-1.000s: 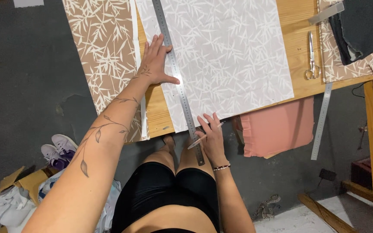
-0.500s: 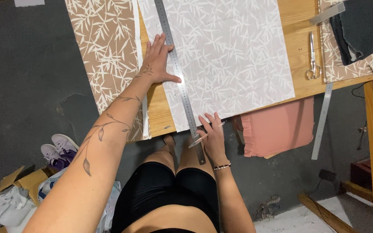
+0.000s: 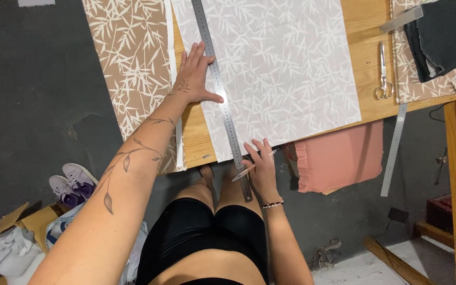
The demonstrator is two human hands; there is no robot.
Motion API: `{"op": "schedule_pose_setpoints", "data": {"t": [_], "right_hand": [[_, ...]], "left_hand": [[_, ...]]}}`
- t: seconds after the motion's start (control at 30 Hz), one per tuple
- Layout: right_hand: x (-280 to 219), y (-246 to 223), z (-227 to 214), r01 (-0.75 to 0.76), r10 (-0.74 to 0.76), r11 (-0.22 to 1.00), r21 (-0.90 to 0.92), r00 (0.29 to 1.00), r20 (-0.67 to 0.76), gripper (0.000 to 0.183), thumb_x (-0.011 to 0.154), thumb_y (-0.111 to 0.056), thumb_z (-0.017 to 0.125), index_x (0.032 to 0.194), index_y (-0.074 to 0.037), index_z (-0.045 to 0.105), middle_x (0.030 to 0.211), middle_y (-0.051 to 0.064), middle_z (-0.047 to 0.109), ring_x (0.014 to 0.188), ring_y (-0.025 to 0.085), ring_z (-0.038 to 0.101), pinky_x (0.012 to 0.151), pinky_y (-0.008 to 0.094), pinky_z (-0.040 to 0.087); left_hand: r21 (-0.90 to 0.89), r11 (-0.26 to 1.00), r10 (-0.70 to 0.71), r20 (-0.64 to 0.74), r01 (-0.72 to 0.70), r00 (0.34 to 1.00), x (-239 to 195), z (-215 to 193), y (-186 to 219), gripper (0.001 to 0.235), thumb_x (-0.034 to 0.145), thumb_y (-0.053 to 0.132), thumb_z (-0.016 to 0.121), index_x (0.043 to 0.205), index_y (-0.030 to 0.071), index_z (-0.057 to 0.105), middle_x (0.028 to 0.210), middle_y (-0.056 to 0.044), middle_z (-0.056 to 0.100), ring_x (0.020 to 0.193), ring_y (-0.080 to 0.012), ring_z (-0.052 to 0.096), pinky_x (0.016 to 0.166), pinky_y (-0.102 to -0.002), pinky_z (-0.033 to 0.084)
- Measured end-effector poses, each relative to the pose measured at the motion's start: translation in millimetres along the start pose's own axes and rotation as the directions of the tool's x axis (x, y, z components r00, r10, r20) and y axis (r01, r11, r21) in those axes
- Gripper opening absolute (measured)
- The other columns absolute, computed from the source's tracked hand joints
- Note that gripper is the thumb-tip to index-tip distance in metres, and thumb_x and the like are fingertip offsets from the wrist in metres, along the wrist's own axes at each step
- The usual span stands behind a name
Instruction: The person cuts a piece of patterned fabric using scissors, then folds the fabric on the table. They use a ruler and pencil to measure and mark lines on the fabric.
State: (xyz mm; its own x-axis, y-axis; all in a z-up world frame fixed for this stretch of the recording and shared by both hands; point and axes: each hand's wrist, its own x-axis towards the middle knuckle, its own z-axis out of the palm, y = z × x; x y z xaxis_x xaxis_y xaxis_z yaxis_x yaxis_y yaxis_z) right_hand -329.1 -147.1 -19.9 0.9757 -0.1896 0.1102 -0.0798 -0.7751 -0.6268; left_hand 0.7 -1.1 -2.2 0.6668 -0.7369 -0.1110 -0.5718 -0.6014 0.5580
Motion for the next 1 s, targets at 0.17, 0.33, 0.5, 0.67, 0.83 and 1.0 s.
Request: {"op": "schedule_pose_setpoints", "data": {"t": [0.17,0.33,0.5,0.67,0.83,1.0], "right_hand": [[-1.5,7.9,3.2,0.024,-0.024,1.000,0.020,1.000,0.007,0.044,0.101,-0.024,0.062,0.143,-0.020,0.052,0.151,0.007,0.044,0.150,0.047,0.028,0.110,0.064,0.042],[-2.1,5.7,2.4,0.014,-0.015,1.000,0.015,1.000,0.011,0.045,0.099,-0.020,0.065,0.143,-0.020,0.053,0.150,0.006,0.044,0.149,0.046,0.029,0.109,0.063,0.043],[-1.2,5.3,2.7,0.023,-0.023,0.999,0.029,1.000,-0.001,0.047,0.099,-0.016,0.066,0.143,-0.022,0.052,0.151,0.005,0.043,0.150,0.047,0.028,0.108,0.064,0.044],[-0.4,4.0,0.4,0.019,-0.020,0.999,0.028,1.000,0.014,0.049,0.097,-0.013,0.067,0.143,-0.021,0.052,0.151,0.005,0.043,0.149,0.048,0.028,0.109,0.064,0.043],[1.5,-1.6,-3.1,0.009,-0.009,0.999,0.034,1.000,0.008,0.049,0.097,-0.010,0.067,0.143,-0.021,0.052,0.150,0.005,0.043,0.149,0.046,0.029,0.111,0.062,0.043],[1.6,-0.7,-3.2,0.046,-0.046,0.996,0.072,0.999,-0.009,0.054,0.097,-0.006,0.067,0.145,-0.024,0.049,0.151,0.003,0.040,0.150,0.049,0.027,0.113,0.065,0.041]], "left_hand": [[-0.008,1.000,0.002,0.003,-0.002,1.000,-0.6,-1.2,1.0,0.128,0.053,0.074,0.087,0.150,0.007,0.037,0.166,-0.020,0.003,0.153,-0.0356,-0.003,0.122,-0.054,-0.005],[-0.014,1.000,0.007,0.002,-0.007,1.000,-1.2,0.8,-0.1,0.128,0.053,0.074,0.088,0.149,0.006,0.037,0.166,-0.020,0.002,0.153,-0.0360,-0.003,0.122,-0.055,-0.005],[-0.022,1.000,0.011,-0.009,-0.012,1.000,-1.8,-0.7,0.2,0.125,0.053,0.072,0.089,0.147,0.006,0.039,0.166,-0.020,0.004,0.153,-0.0367,-0.002,0.122,-0.055,-0.005],[-0.028,0.999,0.037,-0.034,-0.038,0.999,-1.2,4.0,-3.9,0.124,0.053,0.073,0.089,0.145,0.006,0.041,0.165,-0.021,0.005,0.153,-0.0380,-0.001,0.122,-0.056,-0.004],[-0.026,0.999,0.031,-0.026,-0.031,0.999,-1.9,1.2,-2.2,0.123,0.052,0.073,0.089,0.144,0.007,0.041,0.166,-0.021,0.005,0.153,-0.0378,-0.001,0.122,-0.055,-0.005],[-0.034,0.999,0.026,-0.019,-0.026,0.999,-1.0,0.1,-1.2,0.121,0.052,0.072,0.090,0.142,0.008,0.042,0.166,-0.021,0.004,0.153,-0.0374,-0.002,0.122,-0.055,-0.005]]}}
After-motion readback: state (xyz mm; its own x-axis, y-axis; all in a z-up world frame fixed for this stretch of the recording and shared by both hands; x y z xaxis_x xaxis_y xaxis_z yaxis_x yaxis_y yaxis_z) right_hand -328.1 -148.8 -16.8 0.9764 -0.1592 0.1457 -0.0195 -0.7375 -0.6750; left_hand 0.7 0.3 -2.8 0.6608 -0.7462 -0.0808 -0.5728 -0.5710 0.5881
